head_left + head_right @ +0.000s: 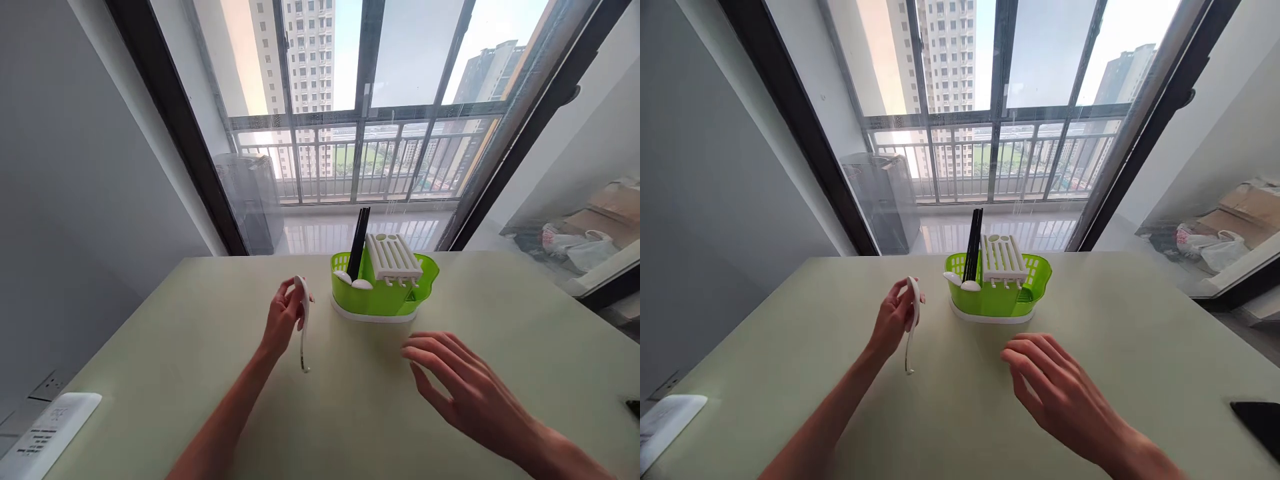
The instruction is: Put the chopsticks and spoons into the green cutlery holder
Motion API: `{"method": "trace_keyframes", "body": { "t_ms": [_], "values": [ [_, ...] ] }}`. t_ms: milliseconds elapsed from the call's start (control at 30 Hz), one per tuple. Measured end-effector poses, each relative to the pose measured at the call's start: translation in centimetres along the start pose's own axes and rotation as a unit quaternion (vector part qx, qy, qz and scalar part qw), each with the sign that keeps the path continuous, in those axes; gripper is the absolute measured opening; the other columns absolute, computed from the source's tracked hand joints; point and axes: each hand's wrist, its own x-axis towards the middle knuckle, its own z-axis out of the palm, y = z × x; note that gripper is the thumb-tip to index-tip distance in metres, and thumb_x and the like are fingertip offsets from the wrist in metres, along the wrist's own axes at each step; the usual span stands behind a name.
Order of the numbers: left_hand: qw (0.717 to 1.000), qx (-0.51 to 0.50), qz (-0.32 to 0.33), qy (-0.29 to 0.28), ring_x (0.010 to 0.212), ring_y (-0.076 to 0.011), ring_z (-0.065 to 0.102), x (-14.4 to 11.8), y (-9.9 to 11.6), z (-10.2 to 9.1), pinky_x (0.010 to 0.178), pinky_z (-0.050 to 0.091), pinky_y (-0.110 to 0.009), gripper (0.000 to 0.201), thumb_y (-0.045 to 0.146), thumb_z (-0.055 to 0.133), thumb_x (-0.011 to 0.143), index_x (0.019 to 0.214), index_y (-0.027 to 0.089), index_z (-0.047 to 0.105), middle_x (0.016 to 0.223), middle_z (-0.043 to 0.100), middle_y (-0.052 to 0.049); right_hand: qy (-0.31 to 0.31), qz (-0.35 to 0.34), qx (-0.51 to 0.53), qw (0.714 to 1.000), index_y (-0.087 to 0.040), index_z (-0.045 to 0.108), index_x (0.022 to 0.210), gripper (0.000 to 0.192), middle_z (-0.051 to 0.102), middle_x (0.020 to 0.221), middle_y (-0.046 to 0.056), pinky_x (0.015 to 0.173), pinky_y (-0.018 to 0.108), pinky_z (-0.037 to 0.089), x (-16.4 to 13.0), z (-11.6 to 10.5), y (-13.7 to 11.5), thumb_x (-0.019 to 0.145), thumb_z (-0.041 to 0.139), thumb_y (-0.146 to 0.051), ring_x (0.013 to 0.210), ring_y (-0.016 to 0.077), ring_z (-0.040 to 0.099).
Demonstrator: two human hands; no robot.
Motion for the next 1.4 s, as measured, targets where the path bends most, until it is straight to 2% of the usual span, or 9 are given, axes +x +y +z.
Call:
{"method": "trace_keyframes", "body": {
  "t_ms": [100,233,367,567,700,833,933,1100,1400],
  "values": [
    [0.989,0.041,0.13,0.061,0.043,-0.0072,0.054,1.0,5.0,-0.8,0.043,0.046,-0.022,0.043,0.05,0.069,0.089,0.12,0.023,0.054,0.086,0.071,0.0,-0.012,0.08,-0.007,0.997,-0.028,0.058,0.125,0.031,0.071,0.112,0.006,0.089,0.037,0.058,-5.1,1.1,1.3,0.096,0.055,-0.021,0.102,0.0221,0.069],
    [0.942,0.127,0.287,0.121,0.057,-0.0127,0.068,2.4,11.0,0.1,0.059,0.057,-0.027,0.028,0.044,0.063,0.094,0.108,0.022,0.055,0.087,0.073,-0.001,0.001,0.15,0.0,0.989,-0.031,0.06,0.122,0.026,0.07,0.115,0.006,0.082,0.034,0.061,-9.5,1.8,2.6,0.097,0.054,-0.029,0.1,0.0224,0.071],
    [0.903,0.218,0.356,0.104,0.071,-0.0152,0.073,3.6,13.2,2.6,0.072,0.058,-0.029,0.023,0.042,0.057,0.099,0.106,0.021,0.056,0.089,0.074,-0.002,-0.035,0.19,0.069,0.979,-0.031,0.062,0.111,0.018,0.067,0.118,0.006,0.082,0.031,0.06,-11.0,1.7,3.4,0.1,0.049,-0.029,0.101,0.0202,0.07],
    [0.87,0.301,0.384,0.069,0.074,-0.0154,0.074,6.0,12.4,4.9,0.072,0.057,-0.027,0.024,0.041,0.054,0.1,0.111,0.02,0.056,0.09,0.075,-0.003,-0.041,0.251,0.147,0.956,-0.028,0.063,0.102,0.019,0.065,0.116,0.009,0.086,0.034,0.058,-11.2,1.6,4.0,0.102,0.044,-0.032,0.104,0.0221,0.067],
    [0.847,0.35,0.396,0.06,0.074,-0.0146,0.074,7.1,12.2,5.7,0.072,0.055,-0.026,0.024,0.041,0.052,0.101,0.112,0.02,0.056,0.094,0.075,-0.003,-0.036,0.267,0.174,0.947,-0.027,0.063,0.1,0.022,0.064,0.116,0.01,0.085,0.034,0.056,-11.2,1.6,4.1,0.103,0.043,-0.034,0.102,0.0219,0.066],
    [0.81,0.44,0.387,0.02,0.081,-0.0165,0.076,7.6,11.1,6.1,0.078,0.054,-0.027,0.021,0.038,0.049,0.103,0.112,0.021,0.056,0.09,0.075,-0.002,-0.04,0.285,0.191,0.938,-0.026,0.062,0.099,0.023,0.063,0.113,0.008,0.084,0.032,0.054,-11.1,1.5,4.0,0.104,0.041,-0.034,0.098,0.0199,0.065],
    [0.792,0.479,0.378,-0.011,0.083,-0.0159,0.076,7.9,9.6,5.8,0.08,0.053,-0.027,0.019,0.036,0.046,0.104,0.11,0.022,0.057,0.097,0.075,-0.002,-0.044,0.298,0.199,0.933,-0.025,0.061,0.099,0.022,0.063,0.112,0.007,0.083,0.029,0.053,-11.0,1.6,4.1,0.104,0.041,-0.035,0.095,0.0182,0.064],
    [0.788,0.5,0.353,-0.065,0.09,-0.0163,0.075,8.1,7.4,4.6,0.083,0.054,-0.027,0.019,0.036,0.048,0.103,0.112,0.023,0.058,0.109,0.075,-0.003,-0.053,0.306,0.209,0.927,-0.025,0.06,0.1,0.021,0.062,0.113,0.006,0.082,0.027,0.05,-11.3,1.8,4.3,0.104,0.041,-0.034,0.095,0.0172,0.063],
    [0.764,0.548,0.317,-0.126,0.099,-0.0203,0.072,7.7,6.9,2.6,0.09,0.053,-0.032,0.02,0.037,0.049,0.102,0.11,0.024,0.062,0.11,0.077,-0.004,-0.05,0.308,0.214,0.926,-0.025,0.06,0.099,0.02,0.062,0.113,0.005,0.084,0.027,0.049,-11.3,2.0,4.5,0.103,0.042,-0.033,0.096,0.0169,0.063]
  ]
}}
